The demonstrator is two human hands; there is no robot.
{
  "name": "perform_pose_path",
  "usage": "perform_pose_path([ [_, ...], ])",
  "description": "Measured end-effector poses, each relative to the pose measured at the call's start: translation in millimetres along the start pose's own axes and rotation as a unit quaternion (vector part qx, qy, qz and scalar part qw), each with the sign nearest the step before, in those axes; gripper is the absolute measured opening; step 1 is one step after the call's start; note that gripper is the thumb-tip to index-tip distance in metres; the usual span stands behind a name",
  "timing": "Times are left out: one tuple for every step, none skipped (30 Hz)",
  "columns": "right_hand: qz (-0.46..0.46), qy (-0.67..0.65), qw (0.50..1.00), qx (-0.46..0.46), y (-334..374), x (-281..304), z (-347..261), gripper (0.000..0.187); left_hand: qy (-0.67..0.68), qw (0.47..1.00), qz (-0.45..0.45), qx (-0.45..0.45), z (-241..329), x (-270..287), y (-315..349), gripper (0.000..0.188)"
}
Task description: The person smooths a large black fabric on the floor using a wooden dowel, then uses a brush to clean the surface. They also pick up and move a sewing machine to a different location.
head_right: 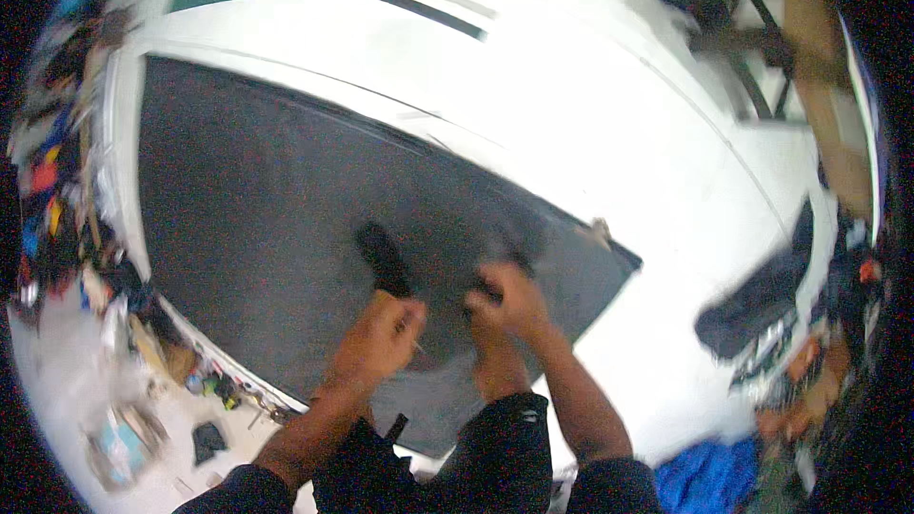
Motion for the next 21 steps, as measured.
perform_pose_path([
  [-0.055,-0.038,0.998,0.012,20,-9,-40,0.067,0.112,0.992,0.046,0.023,-36,-16,32,0.025],
  [-0.147,-0.064,0.987,-0.013,31,-25,-77,0.072,0.220,0.972,0.081,0.027,-81,-29,52,0.025],
  [-0.171,-0.060,0.983,0.021,41,-29,-114,0.069,0.245,0.964,0.096,0.035,-82,-20,66,0.025],
  [-0.193,-0.056,0.978,0.051,52,-33,-146,0.066,0.271,0.956,0.107,0.042,-80,-6,75,0.024],
  [-0.231,-0.035,0.971,0.055,62,-43,-164,0.068,0.306,0.944,0.105,0.063,-83,10,87,0.024],
  [-0.266,-0.011,0.962,0.054,69,-52,-179,0.070,0.342,0.931,0.098,0.083,-86,23,94,0.024],
  [-0.279,-0.026,0.959,0.050,74,-57,-200,0.071,0.379,0.916,0.086,0.100,-88,34,99,0.025],
  [-0.297,-0.040,0.953,0.044,91,-59,-219,0.072,0.405,0.902,0.104,0.105,-84,38,116,0.025],
  [-0.313,-0.054,0.947,0.035,95,-64,-229,0.073,0.430,0.888,0.120,0.109,-81,41,122,0.025],
  [-0.322,-0.040,0.945,0.046,93,-69,-249,0.073,0.455,0.873,0.133,0.113,-81,57,128,0.025],
  [-0.332,-0.027,0.941,0.057,90,-76,-271,0.074,0.520,0.839,0.075,0.141,-83,68,131,0.028],
  [-0.344,-0.013,0.937,0.056,96,-84,-284,0.074,0.564,0.810,0.077,0.143,-85,84,134,0.028],
  [-0.372,-0.048,0.927,0.000,98,-96,-273,0.077,0.608,0.776,0.080,0.144,-83,94,134,0.028],
  [-0.383,-0.083,0.919,-0.037,100,-105,-275,0.078,0.650,0.742,0.079,0.144,-82,106,132,0.029],
  [-0.394,-0.118,0.909,-0.071,99,-118,-285,0.078,0.673,0.719,0.072,0.159,-89,121,132,0.029],
  [-0.408,-0.151,0.895,-0.100,90,-133,-308,0.079,0.694,0.696,0.071,0.169,-99,139,132,0.031],
  [-0.425,-0.168,0.885,-0.092,78,-146,-335,0.080,0.715,0.673,0.068,0.177,-109,158,131,0.032],
  [-0.441,-0.185,0.874,-0.089,68,-160,-371,0.080,0.706,0.684,0.093,0.154,-120,178,129,0.034],
  [-0.450,-0.212,0.863,-0.087,62,-173,-402,0.081,0.690,0.703,0.115,0.133,-134,201,130,0.036],
  [-0.449,-0.151,0.879,-0.052,51,-182,-421,0.083,0.672,0.719,0.137,0.113,-144,223,127,0.039],
  [-0.450,-0.095,0.888,-0.016,42,-195,-437,0.084,0.664,0.722,0.159,0.111,-157,242,126,0.041],
])
Point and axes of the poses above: each hand's wrist, its own y-axis away from the middle knuckle, its own x-axis out of the back of the hand, z = x × y, the point moved 4 cm from there along -y, towards the middle knuckle, and after that the axes turned 4 degrees about z, right-handed, at the moved point
